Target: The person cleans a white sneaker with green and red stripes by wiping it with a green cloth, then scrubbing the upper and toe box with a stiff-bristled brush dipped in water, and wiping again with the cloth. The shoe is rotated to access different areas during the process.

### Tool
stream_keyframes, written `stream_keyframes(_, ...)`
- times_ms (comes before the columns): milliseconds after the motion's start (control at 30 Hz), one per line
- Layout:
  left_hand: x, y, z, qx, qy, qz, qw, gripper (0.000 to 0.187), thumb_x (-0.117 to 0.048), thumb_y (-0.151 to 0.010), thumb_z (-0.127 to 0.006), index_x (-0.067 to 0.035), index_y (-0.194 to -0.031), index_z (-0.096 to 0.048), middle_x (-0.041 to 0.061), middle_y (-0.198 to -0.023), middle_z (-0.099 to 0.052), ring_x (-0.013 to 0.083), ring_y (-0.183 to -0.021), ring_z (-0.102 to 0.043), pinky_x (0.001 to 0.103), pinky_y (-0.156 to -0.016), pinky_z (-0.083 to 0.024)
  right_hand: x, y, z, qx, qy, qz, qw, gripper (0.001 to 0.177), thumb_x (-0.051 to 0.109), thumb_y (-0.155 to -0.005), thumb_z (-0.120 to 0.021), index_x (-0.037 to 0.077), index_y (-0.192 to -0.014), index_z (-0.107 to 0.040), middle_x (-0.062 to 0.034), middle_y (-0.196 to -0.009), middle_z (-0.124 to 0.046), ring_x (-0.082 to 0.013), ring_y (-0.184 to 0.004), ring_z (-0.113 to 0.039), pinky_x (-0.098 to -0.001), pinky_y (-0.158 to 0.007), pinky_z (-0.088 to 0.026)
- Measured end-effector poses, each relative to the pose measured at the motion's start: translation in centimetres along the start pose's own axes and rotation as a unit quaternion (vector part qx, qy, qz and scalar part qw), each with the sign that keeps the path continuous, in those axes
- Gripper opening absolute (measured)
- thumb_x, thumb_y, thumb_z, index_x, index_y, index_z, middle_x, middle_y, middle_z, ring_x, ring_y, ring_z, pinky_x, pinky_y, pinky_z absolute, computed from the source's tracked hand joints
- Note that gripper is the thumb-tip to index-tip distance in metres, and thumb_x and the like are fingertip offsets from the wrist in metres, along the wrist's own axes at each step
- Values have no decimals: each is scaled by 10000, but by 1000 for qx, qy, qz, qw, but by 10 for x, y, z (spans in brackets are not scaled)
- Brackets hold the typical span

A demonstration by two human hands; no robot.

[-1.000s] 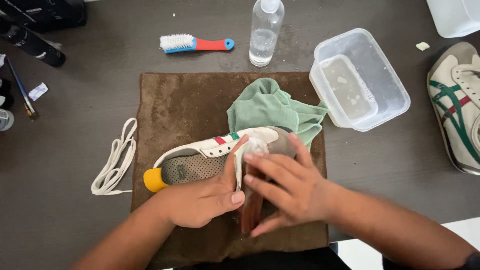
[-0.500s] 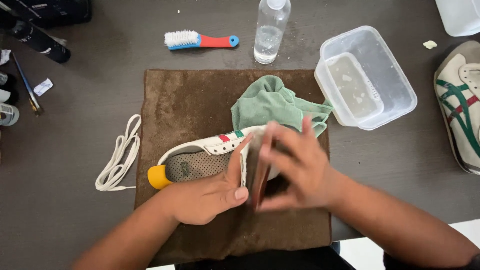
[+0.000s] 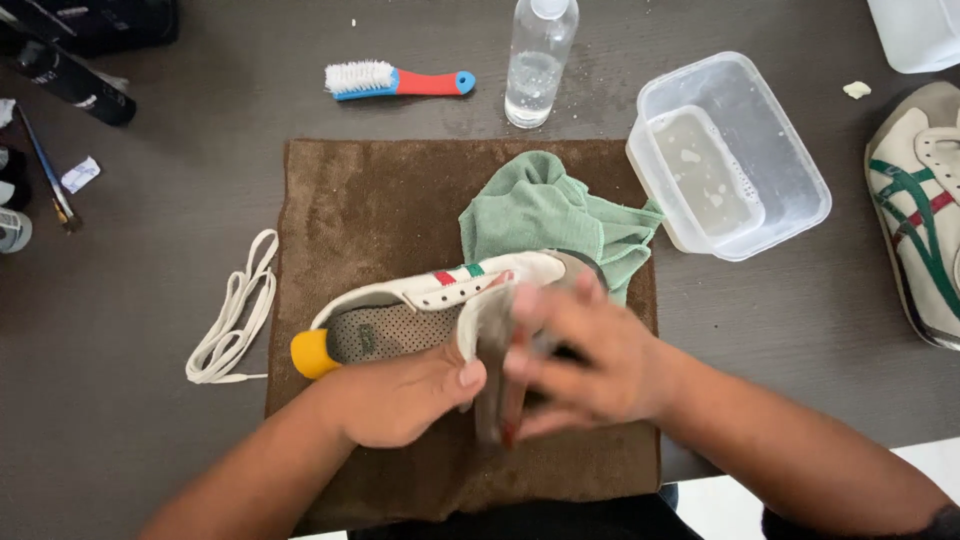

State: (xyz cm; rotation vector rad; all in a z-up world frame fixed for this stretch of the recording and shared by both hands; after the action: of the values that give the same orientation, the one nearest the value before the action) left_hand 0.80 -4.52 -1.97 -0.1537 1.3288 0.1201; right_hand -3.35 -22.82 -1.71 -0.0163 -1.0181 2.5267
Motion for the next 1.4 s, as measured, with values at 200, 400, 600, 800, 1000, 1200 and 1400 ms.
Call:
stream_keyframes(200,4,1,-2,-11,51,28,998,800,-525,-1051,-39,63,-1586,-124,220,-1710,-21,292,-1599,15,409,-1300,-3,24,-10,-1,37,-22,49,998,503,522,-1089,-680,160,-1417,-561,-302,-1521,-385,-455,-1378,-566,-546,-1119,-506)
stream_keyframes(400,-23,-10,3,1,-7,-50,999,654,-556,-1014,-414,57,-1213,-527,311,-1658,-136,416,-1571,-151,533,-1280,-131,0,-20,7,-63,23,-115,991,957,724,-891,-762,18,-1459,-457,-403,-1481,-444,-443,-1453,-493,-589,-1316,-135)
stream_keyframes(600,-49,-9,8,-18,-80,-55,995,323,-230,-1086,-331,-46,-1268,-524,201,-1297,-547,352,-1165,-562,504,-1122,-412,-4,-3,28,-15,13,-74,997,942,749,-888,-795,141,-1516,-443,-303,-1578,-365,-371,-1529,-397,-609,-1323,-52)
stream_keyframes(800,-70,-4,23,8,-118,79,990,265,-232,-1060,-347,-82,-1155,-544,80,-946,-683,232,-788,-643,370,-785,-524,-6,1,63,-145,13,-123,982,939,715,-808,-712,49,-1424,-467,-352,-1459,-417,-493,-1433,-496,-632,-1324,-301)
stream_keyframes(1000,-68,-15,53,38,-84,298,950,150,-163,-1018,-462,-109,-995,-600,-15,-892,-684,88,-700,-666,250,-572,-627,5,2,67,-142,31,-71,987,985,752,-825,-700,63,-1477,-434,-280,-1524,-370,-457,-1428,-488,-645,-1199,-514)
stream_keyframes(1200,-103,-44,55,82,-140,371,915,156,-156,-946,-454,-116,-967,-603,-4,-828,-603,140,-725,-551,320,-670,-465,22,2,49,-129,45,-21,990,953,754,-861,-790,100,-1470,-456,-258,-1545,-374,-379,-1454,-429,-574,-1240,-461)
stream_keyframes(1400,-90,-51,52,108,-275,379,877,124,-195,-918,-455,-142,-1011,-518,45,-947,-632,213,-787,-618,415,-676,-493,19,9,30,-77,74,4,994,833,728,-912,-760,116,-1408,-491,-292,-1448,-458,-393,-1370,-504,-628,-1209,-446)
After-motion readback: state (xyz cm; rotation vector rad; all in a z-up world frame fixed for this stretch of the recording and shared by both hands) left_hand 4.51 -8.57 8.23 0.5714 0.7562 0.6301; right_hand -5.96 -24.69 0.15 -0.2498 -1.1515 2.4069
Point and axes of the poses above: each hand's wrist, its own y-axis away from the middle knuckle, its own z-axis out of the back of the hand, x = y × z, the point moved 5 cm from there along -y, towards the middle knuckle
